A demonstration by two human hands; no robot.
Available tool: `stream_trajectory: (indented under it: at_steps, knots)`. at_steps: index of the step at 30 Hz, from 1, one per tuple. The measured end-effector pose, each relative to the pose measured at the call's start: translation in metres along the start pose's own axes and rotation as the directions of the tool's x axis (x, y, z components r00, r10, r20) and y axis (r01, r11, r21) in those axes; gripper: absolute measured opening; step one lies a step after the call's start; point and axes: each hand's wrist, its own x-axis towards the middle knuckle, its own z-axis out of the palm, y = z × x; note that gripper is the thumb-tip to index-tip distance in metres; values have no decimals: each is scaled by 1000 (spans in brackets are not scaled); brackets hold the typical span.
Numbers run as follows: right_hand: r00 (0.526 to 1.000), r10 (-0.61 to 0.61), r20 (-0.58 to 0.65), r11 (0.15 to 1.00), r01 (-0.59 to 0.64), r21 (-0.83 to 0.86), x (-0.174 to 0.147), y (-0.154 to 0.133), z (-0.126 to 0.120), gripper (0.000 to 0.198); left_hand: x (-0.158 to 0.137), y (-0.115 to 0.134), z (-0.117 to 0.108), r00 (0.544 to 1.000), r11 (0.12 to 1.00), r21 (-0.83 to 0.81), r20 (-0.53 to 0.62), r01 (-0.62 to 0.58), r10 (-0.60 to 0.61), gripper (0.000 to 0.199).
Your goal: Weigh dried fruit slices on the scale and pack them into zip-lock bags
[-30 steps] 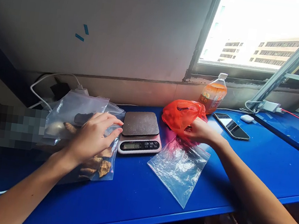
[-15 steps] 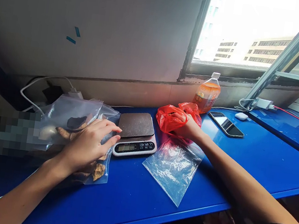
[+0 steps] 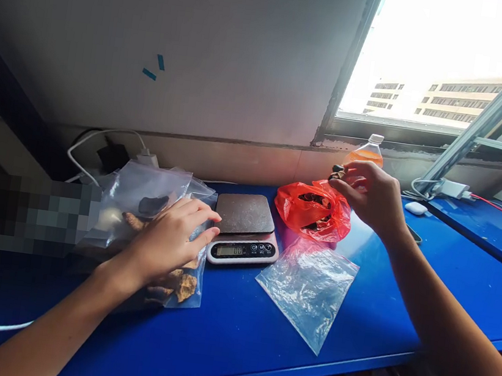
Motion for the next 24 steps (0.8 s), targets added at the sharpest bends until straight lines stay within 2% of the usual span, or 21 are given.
stream_trajectory:
  at_steps: [3, 4, 6, 9, 11, 12, 14, 17, 21, 24]
  knots:
    - [978, -171, 119, 984, 162, 77, -1, -41, 23, 30, -1, 0, 1, 999, 1000, 2, 34, -1, 1, 31]
    - [950, -245, 195, 968, 227, 110, -2, -54, 35, 29, -1, -1, 1, 999, 1000, 3, 44, -6, 6, 32]
    - [861, -363, 357, 932, 335, 140, -6, -74, 61, 22, -1, -2, 1, 998, 1000, 7, 58, -20, 19, 32]
    - [738, -355, 573, 932, 325, 160, -11, -85, 98, 14, -2, -2, 1, 998, 999, 22, 52, -37, 36, 29]
    - [698, -314, 644, 948, 267, 172, -12, -81, 114, 14, -2, -3, 1, 998, 999, 27, 37, -48, 47, 27]
    - [693, -304, 653, 952, 253, 174, -13, -77, 118, 18, -2, -3, 1, 998, 998, 26, 31, -54, 53, 26]
    - [716, -307, 627, 950, 265, 164, -14, -69, 118, 32, -3, -4, 0, 998, 998, 20, 27, -61, 60, 25]
    - [770, -358, 528, 932, 328, 154, -17, -60, 100, 49, -3, -5, -1, 998, 998, 19, 39, -53, 52, 25]
    - [842, -448, 300, 893, 408, 190, -25, -52, 58, 23, -3, -2, 1, 997, 999, 21, 61, -44, 42, 26]
    - [895, -436, 99, 895, 419, 155, -32, -38, 26, 14, -2, 0, 4, 998, 999, 2, 54, -46, 46, 26]
